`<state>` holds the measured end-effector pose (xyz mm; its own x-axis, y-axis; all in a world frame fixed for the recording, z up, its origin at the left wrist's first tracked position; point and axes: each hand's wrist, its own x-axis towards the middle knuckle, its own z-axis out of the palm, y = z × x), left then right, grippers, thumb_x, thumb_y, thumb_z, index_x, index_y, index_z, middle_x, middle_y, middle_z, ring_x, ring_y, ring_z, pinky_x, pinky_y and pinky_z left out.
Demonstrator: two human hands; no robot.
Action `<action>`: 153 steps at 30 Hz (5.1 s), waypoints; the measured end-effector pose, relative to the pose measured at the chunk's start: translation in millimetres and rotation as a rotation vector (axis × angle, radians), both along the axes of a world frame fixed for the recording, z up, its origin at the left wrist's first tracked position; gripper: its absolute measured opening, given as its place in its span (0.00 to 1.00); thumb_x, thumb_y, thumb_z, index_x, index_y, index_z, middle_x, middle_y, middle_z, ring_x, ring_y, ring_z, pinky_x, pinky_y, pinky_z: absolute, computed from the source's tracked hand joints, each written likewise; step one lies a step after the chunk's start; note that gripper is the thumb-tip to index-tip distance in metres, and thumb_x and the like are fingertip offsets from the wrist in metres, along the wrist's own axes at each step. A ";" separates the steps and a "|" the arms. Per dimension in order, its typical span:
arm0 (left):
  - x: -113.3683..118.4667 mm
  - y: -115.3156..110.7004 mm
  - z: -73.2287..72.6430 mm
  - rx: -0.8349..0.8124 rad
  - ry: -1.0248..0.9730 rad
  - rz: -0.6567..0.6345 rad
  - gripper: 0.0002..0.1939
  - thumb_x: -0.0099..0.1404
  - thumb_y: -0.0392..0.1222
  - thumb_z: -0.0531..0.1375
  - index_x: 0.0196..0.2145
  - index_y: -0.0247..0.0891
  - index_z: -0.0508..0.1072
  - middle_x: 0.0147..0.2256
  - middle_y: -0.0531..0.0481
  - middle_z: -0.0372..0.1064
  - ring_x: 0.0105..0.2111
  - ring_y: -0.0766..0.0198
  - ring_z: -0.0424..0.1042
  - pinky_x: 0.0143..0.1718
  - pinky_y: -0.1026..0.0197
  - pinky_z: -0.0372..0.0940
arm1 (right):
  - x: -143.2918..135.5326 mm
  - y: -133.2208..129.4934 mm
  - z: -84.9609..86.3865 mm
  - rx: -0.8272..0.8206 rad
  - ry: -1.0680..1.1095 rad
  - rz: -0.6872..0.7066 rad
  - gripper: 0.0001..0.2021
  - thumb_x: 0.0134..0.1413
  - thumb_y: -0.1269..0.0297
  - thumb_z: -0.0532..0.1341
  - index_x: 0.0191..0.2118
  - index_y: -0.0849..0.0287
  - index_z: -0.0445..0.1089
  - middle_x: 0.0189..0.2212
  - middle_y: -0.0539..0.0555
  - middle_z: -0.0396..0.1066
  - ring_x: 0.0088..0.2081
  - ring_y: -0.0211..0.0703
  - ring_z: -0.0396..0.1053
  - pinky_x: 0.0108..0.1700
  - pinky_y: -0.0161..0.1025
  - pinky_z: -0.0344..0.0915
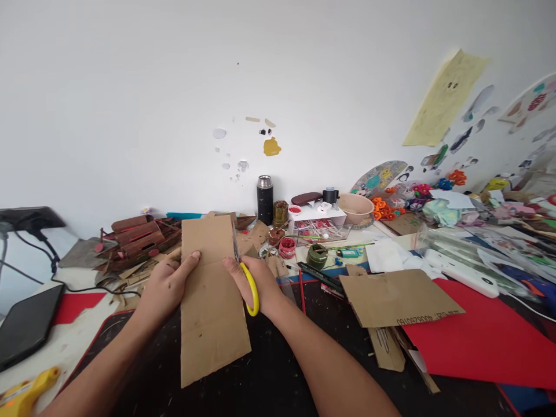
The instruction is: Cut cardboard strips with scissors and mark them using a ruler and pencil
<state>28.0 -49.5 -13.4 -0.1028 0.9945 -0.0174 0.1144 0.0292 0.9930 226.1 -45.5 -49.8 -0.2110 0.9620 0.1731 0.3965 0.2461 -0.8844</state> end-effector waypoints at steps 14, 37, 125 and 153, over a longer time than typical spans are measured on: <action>10.0 -9.3 4.5 -0.073 0.079 0.005 0.40 0.49 0.71 0.71 0.47 0.36 0.78 0.33 0.41 0.83 0.19 0.56 0.74 0.16 0.60 0.64 | 1.2 -2.5 9.0 0.000 -0.097 -0.047 0.30 0.70 0.33 0.55 0.31 0.57 0.70 0.28 0.54 0.75 0.31 0.45 0.70 0.31 0.37 0.54; 6.3 -8.1 -15.0 -0.047 0.004 0.019 0.40 0.50 0.68 0.73 0.52 0.39 0.75 0.40 0.41 0.84 0.35 0.44 0.84 0.26 0.56 0.75 | 0.3 -2.3 4.1 0.024 -0.140 -0.060 0.30 0.73 0.36 0.53 0.29 0.56 0.69 0.26 0.53 0.73 0.29 0.44 0.67 0.31 0.38 0.52; 7.3 -12.3 1.3 -0.050 0.076 -0.042 0.38 0.45 0.75 0.72 0.38 0.40 0.73 0.22 0.50 0.75 0.19 0.56 0.72 0.19 0.60 0.65 | -0.1 -4.9 -1.5 0.001 -0.081 -0.019 0.27 0.75 0.42 0.55 0.36 0.59 0.77 0.34 0.57 0.80 0.36 0.46 0.75 0.35 0.36 0.60; 13.5 -14.8 -2.3 -0.097 0.056 -0.071 0.43 0.46 0.75 0.72 0.47 0.38 0.76 0.34 0.40 0.83 0.25 0.50 0.80 0.21 0.56 0.72 | 1.3 -0.4 -2.6 -0.023 -0.074 -0.063 0.30 0.74 0.38 0.53 0.33 0.59 0.77 0.33 0.58 0.81 0.33 0.46 0.73 0.34 0.37 0.59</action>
<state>41.5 -64.3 -15.7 -0.0358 0.9933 -0.1102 0.1746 0.1148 0.9779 227.4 -45.9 -52.3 -0.1615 0.9773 0.1372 0.4750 0.1989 -0.8572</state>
